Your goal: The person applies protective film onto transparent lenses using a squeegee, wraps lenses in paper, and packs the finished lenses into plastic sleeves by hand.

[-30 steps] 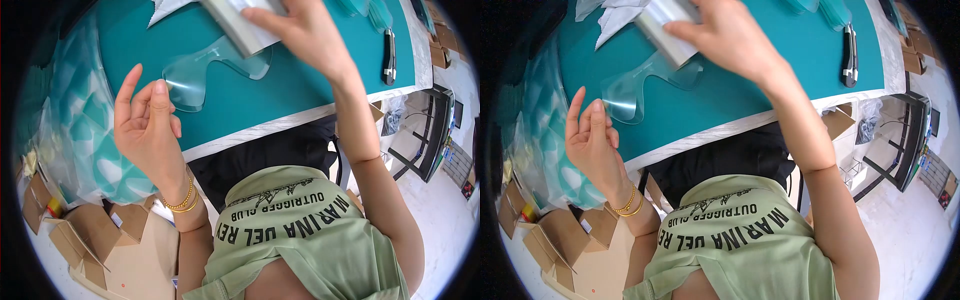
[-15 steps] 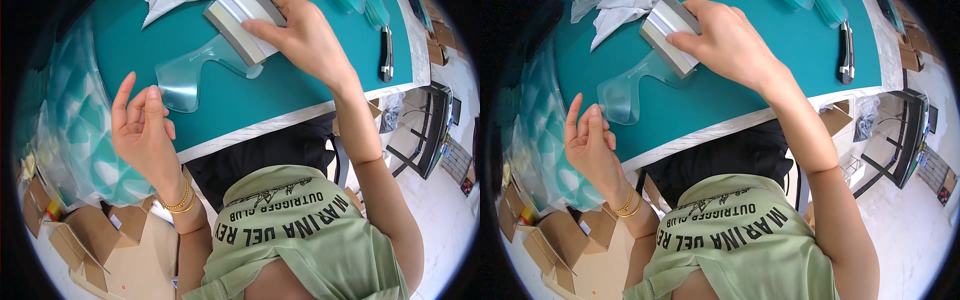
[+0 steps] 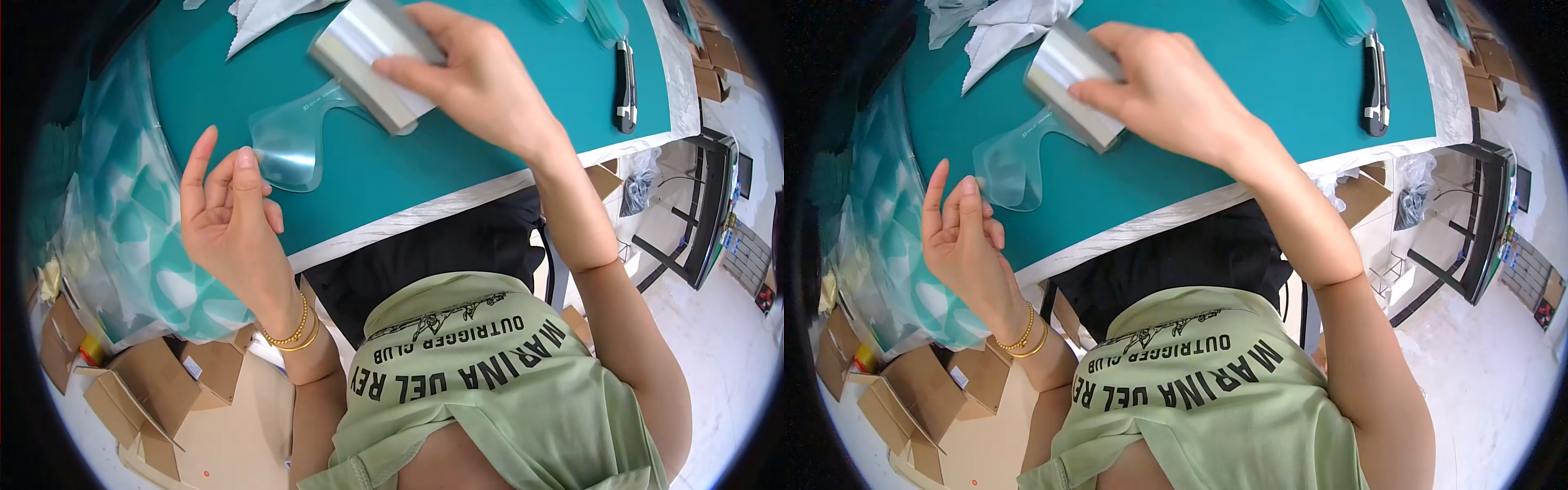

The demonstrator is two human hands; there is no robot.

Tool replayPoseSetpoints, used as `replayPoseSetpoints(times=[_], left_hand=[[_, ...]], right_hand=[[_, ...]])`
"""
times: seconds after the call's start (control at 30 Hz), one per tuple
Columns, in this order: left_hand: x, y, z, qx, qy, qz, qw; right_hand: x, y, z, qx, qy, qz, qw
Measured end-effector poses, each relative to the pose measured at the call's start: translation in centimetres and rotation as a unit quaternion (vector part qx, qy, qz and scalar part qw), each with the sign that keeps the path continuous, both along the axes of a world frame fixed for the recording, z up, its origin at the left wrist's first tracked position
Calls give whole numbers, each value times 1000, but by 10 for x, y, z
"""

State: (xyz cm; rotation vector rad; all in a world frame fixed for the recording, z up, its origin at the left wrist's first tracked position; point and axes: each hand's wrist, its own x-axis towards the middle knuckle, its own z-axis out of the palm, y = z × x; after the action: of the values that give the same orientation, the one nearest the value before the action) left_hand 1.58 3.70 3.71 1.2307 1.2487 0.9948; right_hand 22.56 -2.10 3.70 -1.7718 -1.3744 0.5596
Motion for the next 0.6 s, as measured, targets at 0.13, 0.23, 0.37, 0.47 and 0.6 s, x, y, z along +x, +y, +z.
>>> replayPoseSetpoints(times=[0.13, 0.23, 0.37, 0.47, 0.6], left_hand=[[1, -1, 1, -1, -4, 7, 1000], [4, -2, 6, 0, -28, -2, 1000], [8, -3, 11, 13, -31, -8, 999], [8, -3, 10, 15, -30, -5, 999], [-2, -2, -6, 1, 2, -3, 1000]], right_hand=[[4, 12, 19, -101, 80, -60, 990], [3, 16, 24, -137, 87, -50, 986], [1, 17, 8, -103, 104, -41, 988], [0, 18, -12, -21, -15, -22, 999], [-14, 33, -11, -19, -18, 34, 999]])
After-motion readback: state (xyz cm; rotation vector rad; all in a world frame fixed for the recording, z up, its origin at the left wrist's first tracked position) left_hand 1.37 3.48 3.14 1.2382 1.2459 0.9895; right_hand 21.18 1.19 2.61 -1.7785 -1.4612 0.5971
